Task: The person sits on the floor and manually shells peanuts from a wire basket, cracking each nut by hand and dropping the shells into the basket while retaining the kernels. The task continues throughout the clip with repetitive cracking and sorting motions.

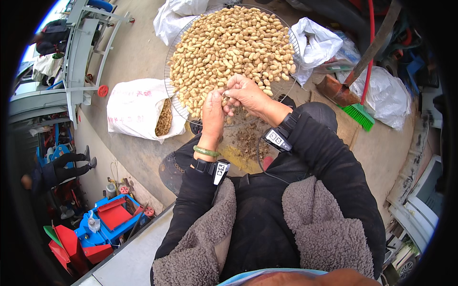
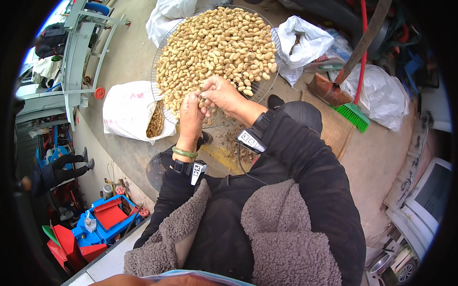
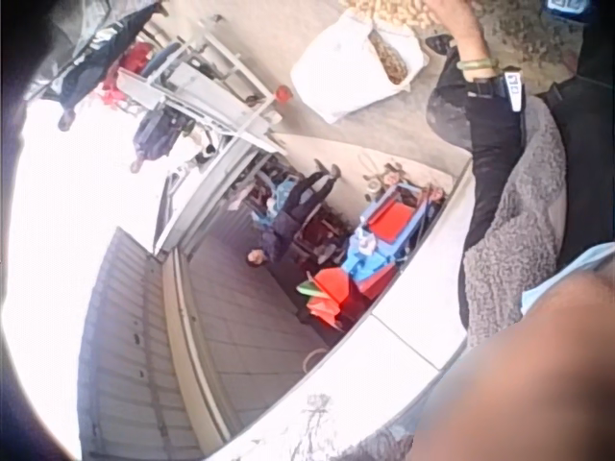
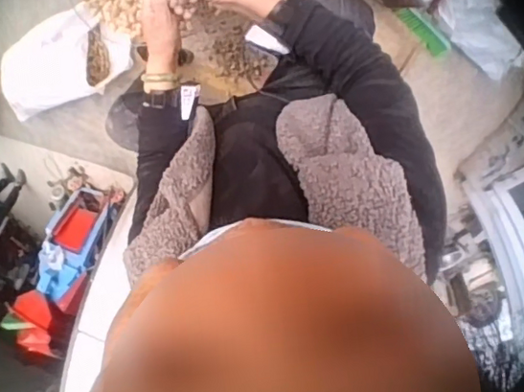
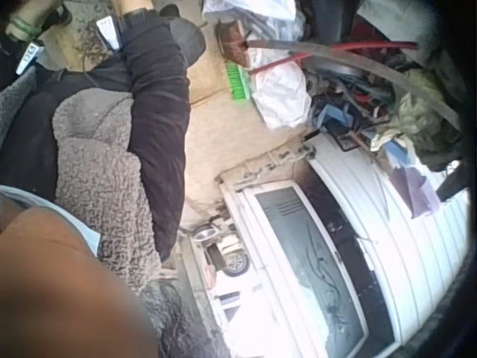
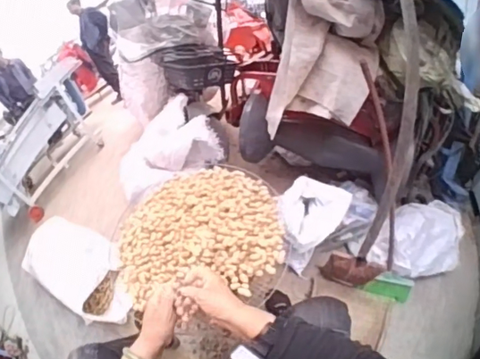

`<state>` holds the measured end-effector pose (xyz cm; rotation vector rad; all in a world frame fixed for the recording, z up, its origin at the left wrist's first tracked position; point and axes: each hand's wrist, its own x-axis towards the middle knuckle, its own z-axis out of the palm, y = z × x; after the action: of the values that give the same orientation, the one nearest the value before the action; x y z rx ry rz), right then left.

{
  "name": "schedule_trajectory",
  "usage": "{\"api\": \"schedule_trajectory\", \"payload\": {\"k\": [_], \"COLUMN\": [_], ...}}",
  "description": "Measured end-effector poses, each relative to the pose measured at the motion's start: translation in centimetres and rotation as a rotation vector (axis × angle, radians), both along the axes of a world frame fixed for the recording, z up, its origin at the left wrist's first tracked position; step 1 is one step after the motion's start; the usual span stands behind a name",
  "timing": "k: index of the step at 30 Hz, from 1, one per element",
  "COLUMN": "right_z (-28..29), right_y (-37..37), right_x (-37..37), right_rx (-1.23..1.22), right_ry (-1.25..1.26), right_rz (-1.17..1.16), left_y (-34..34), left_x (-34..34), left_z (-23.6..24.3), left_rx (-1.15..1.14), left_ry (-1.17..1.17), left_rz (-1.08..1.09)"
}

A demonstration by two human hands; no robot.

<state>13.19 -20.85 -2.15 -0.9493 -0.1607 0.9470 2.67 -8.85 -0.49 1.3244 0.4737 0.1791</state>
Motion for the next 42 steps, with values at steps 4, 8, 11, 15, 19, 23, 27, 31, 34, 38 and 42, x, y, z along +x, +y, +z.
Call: {"api": "schedule_trajectory", "payload": {"k": [4,8,11,15,19,23,27,31,34,38,42], "right_z": [0.9,1.7,1.9,1.2,-0.5,-1.1,0.1,0.9,0.2,0.4,2.8], "right_y": [-0.6,-2.0,-4.3,-6.4,-6.1,-5.2,-5.2,-4.8,-3.1,-1.8,-3.1], "right_x": [0.1,2.2,5.7,8.7,8.8,9.2,9.0,5.6,2.4,1.4,1.3], "right_rx": [0.155,0.24,-0.253,-0.875,-1.211,-1.259,-0.898,-0.431,-0.169,-0.141,0.22], "right_ry": [0.189,0.077,-0.73,-1.299,-1.279,-1.268,-1.235,-1.075,-0.788,-0.724,0.152], "right_rz": [0.046,-0.09,-0.232,-0.516,-0.219,-0.154,-0.131,0.186,0.349,0.197,0.241], "left_y": [-0.4,0.6,2.0,2.8,2.7,2.2,1.0,-0.9,-0.6,-1.7,-1.6], "left_x": [-0.1,0.1,-0.1,-0.1,-0.2,-0.4,0.1,1.2,1.3,1.8,1.9], "left_z": [-0.4,-0.9,-1.0,-1.7,-2.9,-2.8,-1.3,-1.2,-1.6,-2.2,-1.3], "left_rx": [-0.137,-0.292,0.157,0.364,0.336,0.645,0.582,0.266,0.307,0.293,-0.289], "left_ry": [-0.044,0.045,0.101,0.103,0.04,0.117,0.127,-0.078,0.105,-0.144,-0.165], "left_rz": [0.067,0.186,-0.018,0.027,-0.003,-0.093,-0.145,-0.003,-0.221,0.018,0.221]}}
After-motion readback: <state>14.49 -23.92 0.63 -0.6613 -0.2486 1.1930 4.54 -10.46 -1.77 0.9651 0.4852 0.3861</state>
